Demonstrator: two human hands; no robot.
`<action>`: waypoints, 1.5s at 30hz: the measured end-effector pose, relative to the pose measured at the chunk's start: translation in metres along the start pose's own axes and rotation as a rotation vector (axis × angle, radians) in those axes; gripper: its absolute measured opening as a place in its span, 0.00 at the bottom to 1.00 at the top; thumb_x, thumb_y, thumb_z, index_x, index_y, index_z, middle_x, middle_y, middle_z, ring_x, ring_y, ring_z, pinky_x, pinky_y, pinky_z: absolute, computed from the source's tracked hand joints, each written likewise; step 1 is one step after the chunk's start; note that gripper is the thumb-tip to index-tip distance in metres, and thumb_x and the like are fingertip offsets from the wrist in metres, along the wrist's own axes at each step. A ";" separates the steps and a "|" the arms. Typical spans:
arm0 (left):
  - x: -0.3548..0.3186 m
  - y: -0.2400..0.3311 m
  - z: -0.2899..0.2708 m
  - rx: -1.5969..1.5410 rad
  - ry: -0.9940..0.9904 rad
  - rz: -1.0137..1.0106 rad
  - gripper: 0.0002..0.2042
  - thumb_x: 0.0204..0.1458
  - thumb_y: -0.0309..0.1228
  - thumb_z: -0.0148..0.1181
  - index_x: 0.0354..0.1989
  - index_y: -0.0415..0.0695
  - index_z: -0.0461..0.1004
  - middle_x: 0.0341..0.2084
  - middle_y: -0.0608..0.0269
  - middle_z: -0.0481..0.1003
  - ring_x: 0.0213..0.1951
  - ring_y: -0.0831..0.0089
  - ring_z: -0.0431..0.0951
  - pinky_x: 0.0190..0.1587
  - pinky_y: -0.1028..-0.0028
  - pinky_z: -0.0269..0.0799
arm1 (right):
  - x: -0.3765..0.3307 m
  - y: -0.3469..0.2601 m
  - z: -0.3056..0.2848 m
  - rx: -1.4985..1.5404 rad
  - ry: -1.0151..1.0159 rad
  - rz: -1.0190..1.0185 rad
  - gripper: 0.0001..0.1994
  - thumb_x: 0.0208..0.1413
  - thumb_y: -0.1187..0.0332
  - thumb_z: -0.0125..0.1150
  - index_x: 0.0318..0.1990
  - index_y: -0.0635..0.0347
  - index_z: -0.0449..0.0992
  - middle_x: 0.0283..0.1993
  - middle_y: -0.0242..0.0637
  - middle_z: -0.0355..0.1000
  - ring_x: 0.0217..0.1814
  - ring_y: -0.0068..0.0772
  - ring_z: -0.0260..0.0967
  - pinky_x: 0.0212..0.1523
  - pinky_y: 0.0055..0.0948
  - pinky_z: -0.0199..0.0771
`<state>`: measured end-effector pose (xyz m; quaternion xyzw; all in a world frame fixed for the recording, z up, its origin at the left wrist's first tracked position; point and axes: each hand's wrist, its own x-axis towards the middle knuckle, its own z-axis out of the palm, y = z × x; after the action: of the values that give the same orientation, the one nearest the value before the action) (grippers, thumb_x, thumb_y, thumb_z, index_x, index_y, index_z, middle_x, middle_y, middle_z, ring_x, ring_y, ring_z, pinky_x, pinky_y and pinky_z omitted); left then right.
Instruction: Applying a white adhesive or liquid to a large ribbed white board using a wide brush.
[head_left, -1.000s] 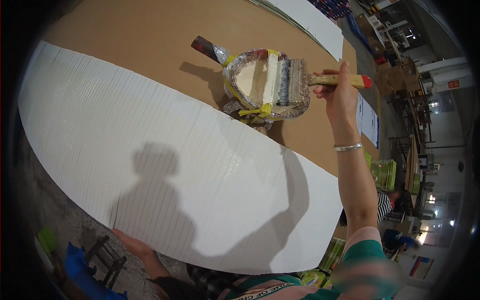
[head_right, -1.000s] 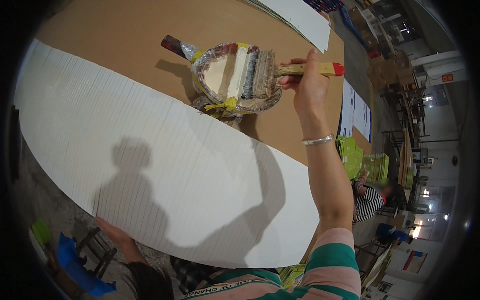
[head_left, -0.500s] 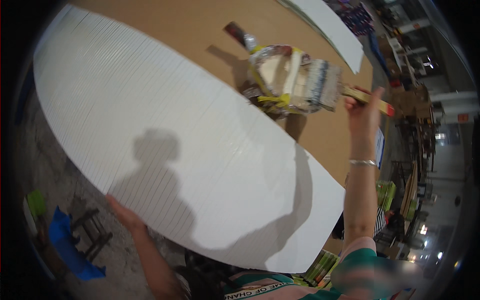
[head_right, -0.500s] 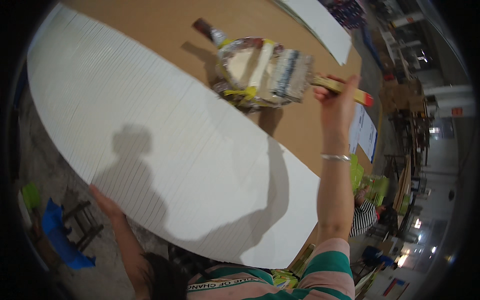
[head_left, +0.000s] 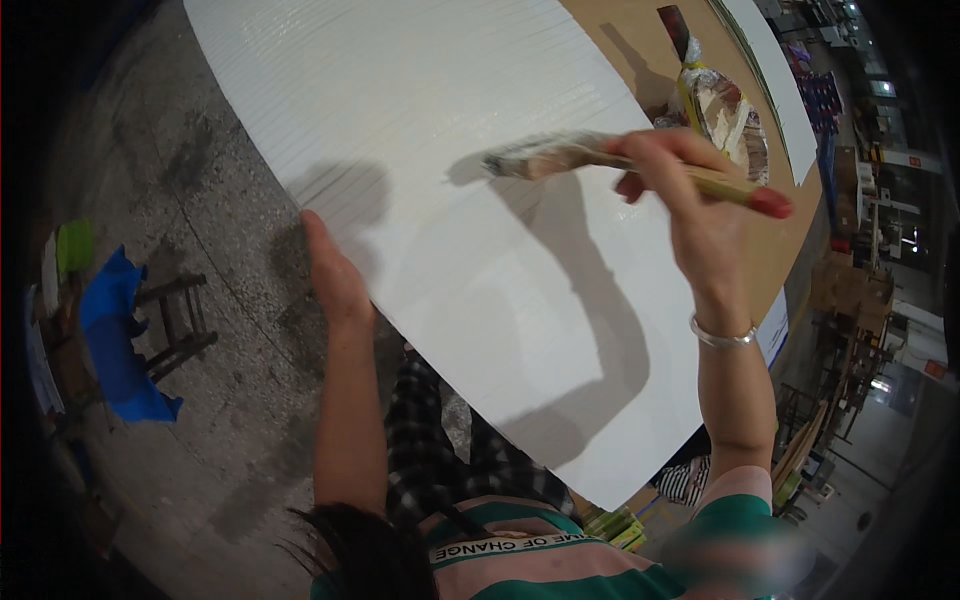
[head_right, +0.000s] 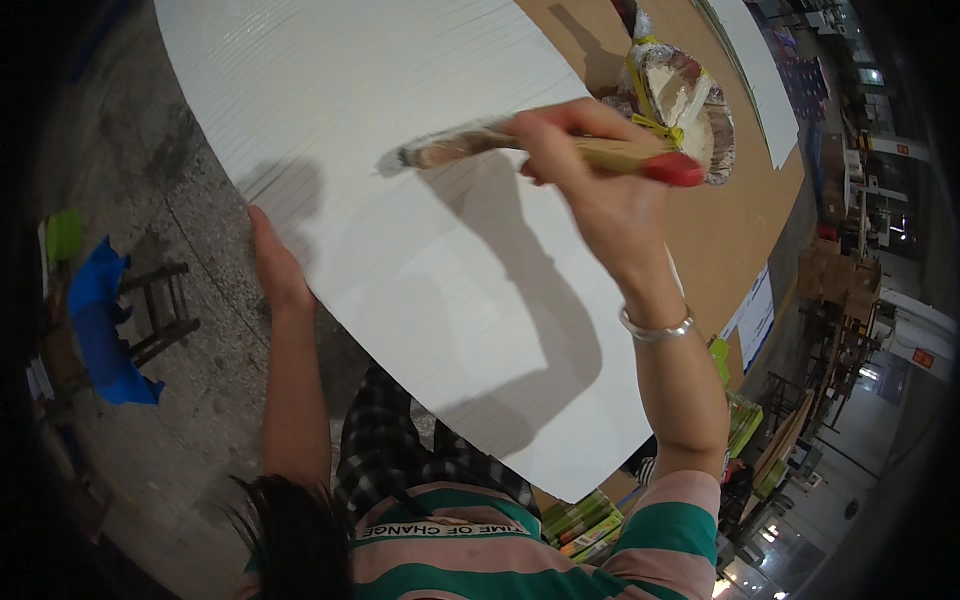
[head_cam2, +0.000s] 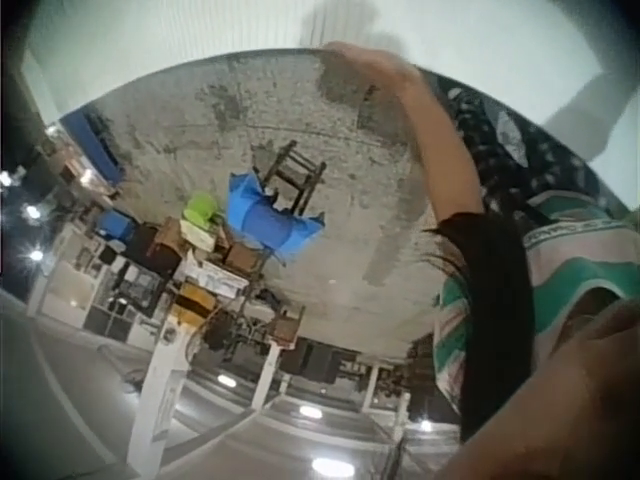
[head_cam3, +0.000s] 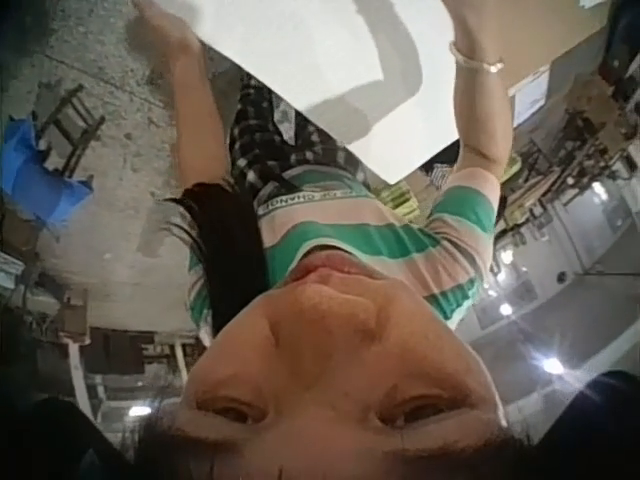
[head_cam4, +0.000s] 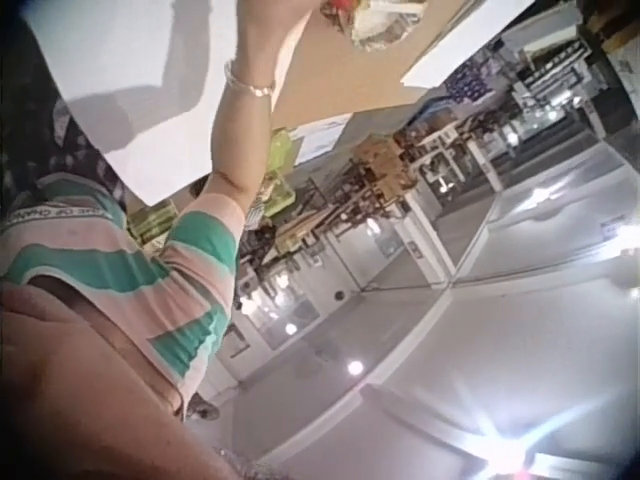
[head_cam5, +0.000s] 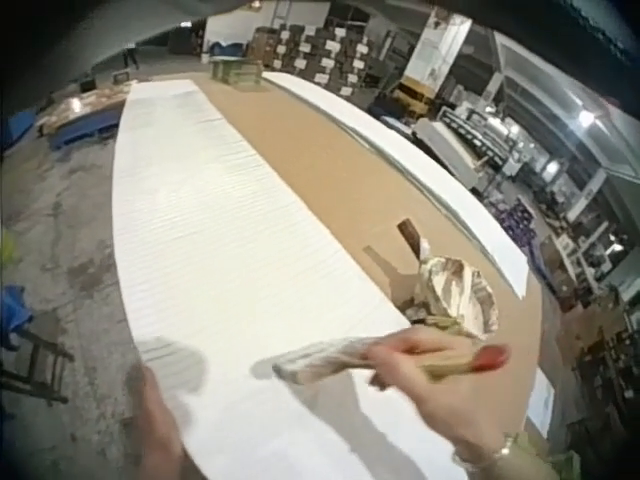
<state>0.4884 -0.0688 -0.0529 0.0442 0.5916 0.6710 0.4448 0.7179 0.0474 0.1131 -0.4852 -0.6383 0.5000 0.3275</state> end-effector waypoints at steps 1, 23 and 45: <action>0.002 -0.007 0.000 -0.019 0.008 0.026 0.33 0.63 0.54 0.34 0.67 0.38 0.50 0.63 0.52 0.57 0.63 0.62 0.60 0.64 0.68 0.54 | -0.002 -0.001 0.006 -0.142 -0.036 0.031 0.07 0.55 0.70 0.61 0.35 0.66 0.78 0.33 0.38 0.77 0.30 0.22 0.72 0.31 0.22 0.72; -0.008 0.002 -0.002 -0.038 0.123 0.000 0.36 0.62 0.55 0.37 0.65 0.35 0.52 0.62 0.51 0.58 0.62 0.62 0.61 0.63 0.69 0.54 | -0.076 0.026 -0.053 -0.612 -0.457 0.063 0.05 0.47 0.70 0.63 0.25 0.62 0.76 0.23 0.34 0.73 0.26 0.22 0.70 0.28 0.23 0.70; -0.001 -0.019 -0.003 -0.235 -0.006 -0.014 0.37 0.61 0.56 0.38 0.64 0.30 0.53 0.63 0.49 0.58 0.63 0.62 0.59 0.64 0.70 0.52 | -0.009 -0.003 0.008 -0.735 -0.547 -0.003 0.11 0.47 0.68 0.62 0.21 0.66 0.71 0.17 0.39 0.67 0.18 0.22 0.62 0.22 0.25 0.64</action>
<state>0.4973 -0.0730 -0.0689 -0.0105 0.5077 0.7324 0.4536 0.7126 0.0365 0.1139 -0.4186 -0.8370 0.3494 -0.0462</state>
